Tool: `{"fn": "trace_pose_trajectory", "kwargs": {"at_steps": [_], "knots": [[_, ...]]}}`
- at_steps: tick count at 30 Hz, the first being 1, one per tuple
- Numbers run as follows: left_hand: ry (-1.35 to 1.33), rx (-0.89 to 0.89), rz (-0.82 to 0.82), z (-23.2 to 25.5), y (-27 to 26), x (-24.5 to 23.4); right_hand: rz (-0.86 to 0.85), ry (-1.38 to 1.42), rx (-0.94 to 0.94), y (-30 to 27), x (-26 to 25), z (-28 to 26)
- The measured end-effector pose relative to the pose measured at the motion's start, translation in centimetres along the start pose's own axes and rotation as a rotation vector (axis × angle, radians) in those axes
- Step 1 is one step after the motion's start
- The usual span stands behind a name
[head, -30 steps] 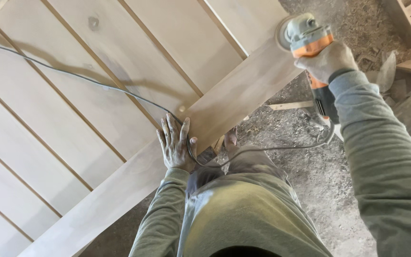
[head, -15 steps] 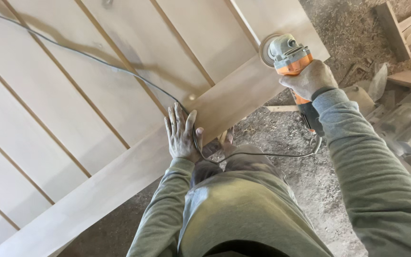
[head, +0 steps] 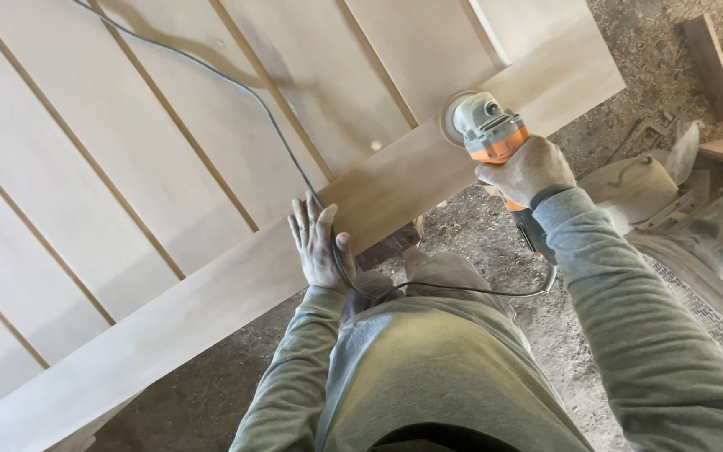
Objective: The person uses a handheld power sander to smooth the surface of a wooden door panel, moving the sander along the panels and frames by hand.
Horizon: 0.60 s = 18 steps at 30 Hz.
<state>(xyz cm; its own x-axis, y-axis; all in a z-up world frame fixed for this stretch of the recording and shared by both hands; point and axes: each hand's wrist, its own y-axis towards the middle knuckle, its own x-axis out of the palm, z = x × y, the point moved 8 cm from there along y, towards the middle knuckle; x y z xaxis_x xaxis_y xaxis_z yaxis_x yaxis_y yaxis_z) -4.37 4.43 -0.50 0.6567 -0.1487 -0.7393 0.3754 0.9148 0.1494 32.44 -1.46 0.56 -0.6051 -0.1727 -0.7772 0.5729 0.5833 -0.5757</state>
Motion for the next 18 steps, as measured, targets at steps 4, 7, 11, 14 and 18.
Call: {"fn": "trace_pose_trajectory", "kwargs": {"at_steps": [4, 7, 11, 14, 18], "knots": [[0.014, -0.087, 0.091, -2.3, -1.4, -2.5, -0.027, 0.019, -0.029, -1.9, 1.2, -2.1], [0.011, -0.148, 0.150, -3.8, -2.1, -4.4, 0.021, -0.009, -0.113, -3.0, 1.6, -3.8], [-0.002, -0.177, 0.170, -4.9, -2.7, -6.1, -0.026, -0.009, -0.114, -3.9, 2.7, -5.6], [-0.016, -0.170, 0.175, -5.0, -3.1, -6.5, -0.068, -0.024, -0.120, -4.8, 3.7, -7.0], [-0.038, -0.180, 0.192, -5.2, -3.3, -6.8, -0.105, -0.067, -0.165, -5.9, 5.2, -9.3]]}}
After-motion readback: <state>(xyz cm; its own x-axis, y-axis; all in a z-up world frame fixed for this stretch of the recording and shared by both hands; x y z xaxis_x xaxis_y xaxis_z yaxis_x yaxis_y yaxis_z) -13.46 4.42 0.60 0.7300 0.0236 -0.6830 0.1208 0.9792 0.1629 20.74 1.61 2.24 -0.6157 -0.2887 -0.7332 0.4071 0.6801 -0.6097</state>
